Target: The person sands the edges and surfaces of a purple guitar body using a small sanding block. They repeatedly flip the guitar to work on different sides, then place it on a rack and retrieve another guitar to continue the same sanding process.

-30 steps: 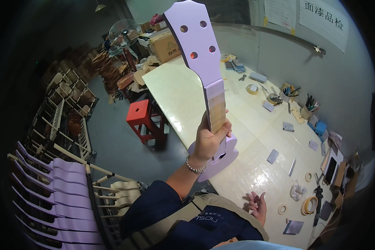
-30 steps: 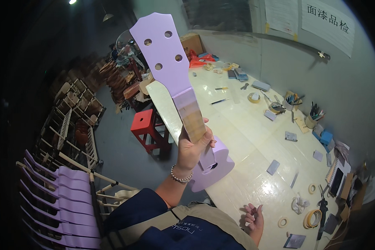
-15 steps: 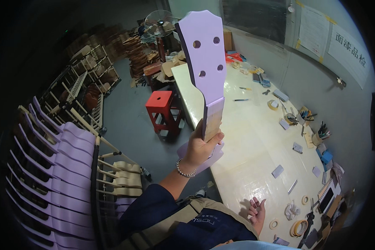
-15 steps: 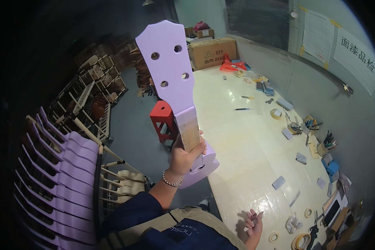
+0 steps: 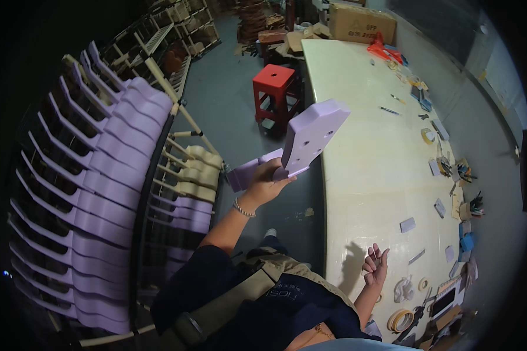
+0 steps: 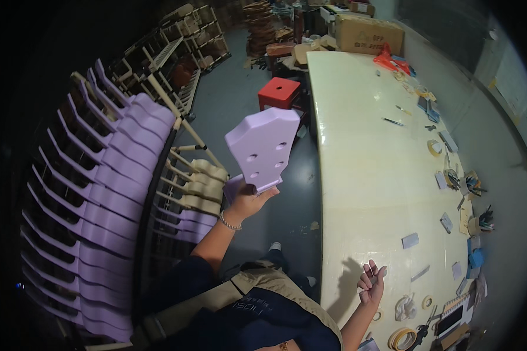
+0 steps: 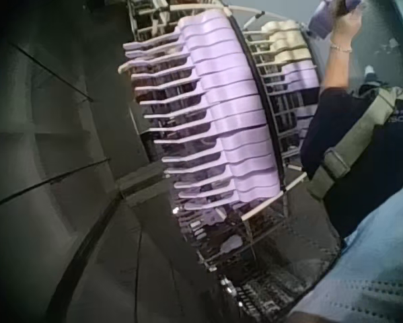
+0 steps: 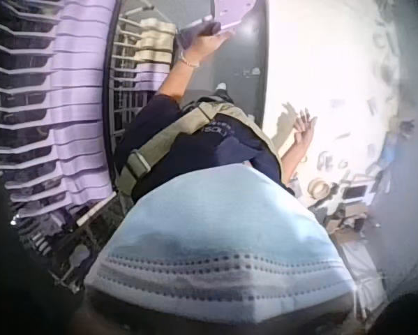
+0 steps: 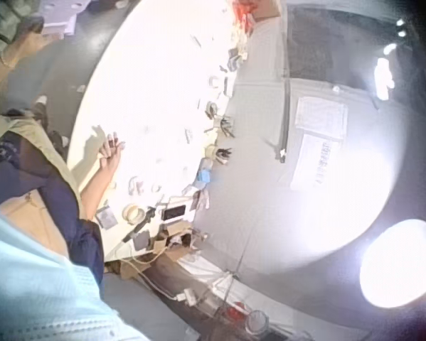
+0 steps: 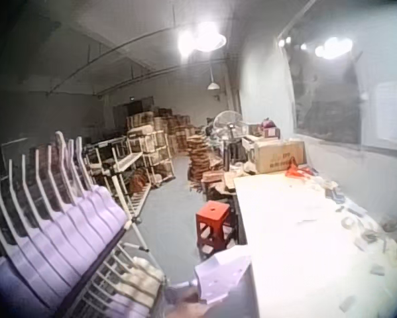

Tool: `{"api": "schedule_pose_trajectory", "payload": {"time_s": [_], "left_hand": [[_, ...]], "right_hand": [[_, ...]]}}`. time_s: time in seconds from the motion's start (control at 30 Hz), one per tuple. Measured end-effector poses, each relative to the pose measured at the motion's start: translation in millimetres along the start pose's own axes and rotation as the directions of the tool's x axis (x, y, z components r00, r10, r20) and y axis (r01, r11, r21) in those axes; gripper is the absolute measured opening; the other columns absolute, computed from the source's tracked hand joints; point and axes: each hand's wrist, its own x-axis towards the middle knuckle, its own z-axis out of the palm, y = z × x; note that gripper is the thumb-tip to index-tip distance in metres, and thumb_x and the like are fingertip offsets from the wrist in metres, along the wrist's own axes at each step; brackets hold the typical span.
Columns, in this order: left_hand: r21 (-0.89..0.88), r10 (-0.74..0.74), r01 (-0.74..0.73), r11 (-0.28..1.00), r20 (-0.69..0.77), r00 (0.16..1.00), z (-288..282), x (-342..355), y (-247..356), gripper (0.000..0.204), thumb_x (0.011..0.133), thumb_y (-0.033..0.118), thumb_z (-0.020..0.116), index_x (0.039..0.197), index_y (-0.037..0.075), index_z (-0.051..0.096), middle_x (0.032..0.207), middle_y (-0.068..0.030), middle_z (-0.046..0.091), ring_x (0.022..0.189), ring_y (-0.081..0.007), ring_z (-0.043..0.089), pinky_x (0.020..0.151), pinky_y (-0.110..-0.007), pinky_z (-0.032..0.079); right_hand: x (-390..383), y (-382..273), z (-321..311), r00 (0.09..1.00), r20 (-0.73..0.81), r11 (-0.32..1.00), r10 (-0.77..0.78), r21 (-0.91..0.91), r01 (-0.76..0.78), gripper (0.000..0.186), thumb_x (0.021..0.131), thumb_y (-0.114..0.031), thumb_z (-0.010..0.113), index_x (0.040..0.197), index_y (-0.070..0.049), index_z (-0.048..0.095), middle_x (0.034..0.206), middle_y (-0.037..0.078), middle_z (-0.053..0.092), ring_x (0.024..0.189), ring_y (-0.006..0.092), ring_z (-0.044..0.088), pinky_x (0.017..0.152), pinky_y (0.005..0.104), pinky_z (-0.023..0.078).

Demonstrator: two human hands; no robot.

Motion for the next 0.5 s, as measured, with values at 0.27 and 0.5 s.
{"api": "schedule_pose_trajectory", "payload": {"time_s": [0.27, 0.5], "left_hand": [[0.381, -0.213, 0.399, 0.834, -0.445, 0.870, -46, -91, -77, 0.038, 0.067, 0.024, 0.074, 0.089, 0.001, 0.053, 0.074, -0.0131, 0.061, 0.062, -0.0294, 0.060, 0.058, -0.033, 0.048], [-0.207, -0.860, 0.913, 0.353, -0.456, 0.229, -48, -354, -172, 0.039, 0.070, 0.031, 0.068, 0.094, 0.002, 0.058, 0.082, -0.0153, 0.064, 0.076, -0.0308, 0.062, 0.069, -0.038, 0.049]], "right_hand": [[1, 49, 9, 0.982, 0.054, 0.981, 0.179, -0.084, -0.174, 0.045, 0.091, -0.039, 0.045, 0.111, 0.001, 0.051, 0.094, 0.013, 0.058, 0.044, 0.0051, 0.029, 0.034, 0.0149, 0.023], [3, 105, 29, 0.929, -0.116, 0.902, 0.351, -0.226, -0.369, 0.044, 0.091, -0.038, 0.044, 0.111, 0.000, 0.051, 0.095, 0.011, 0.056, 0.045, 0.0057, 0.029, 0.036, 0.0155, 0.023]]}}
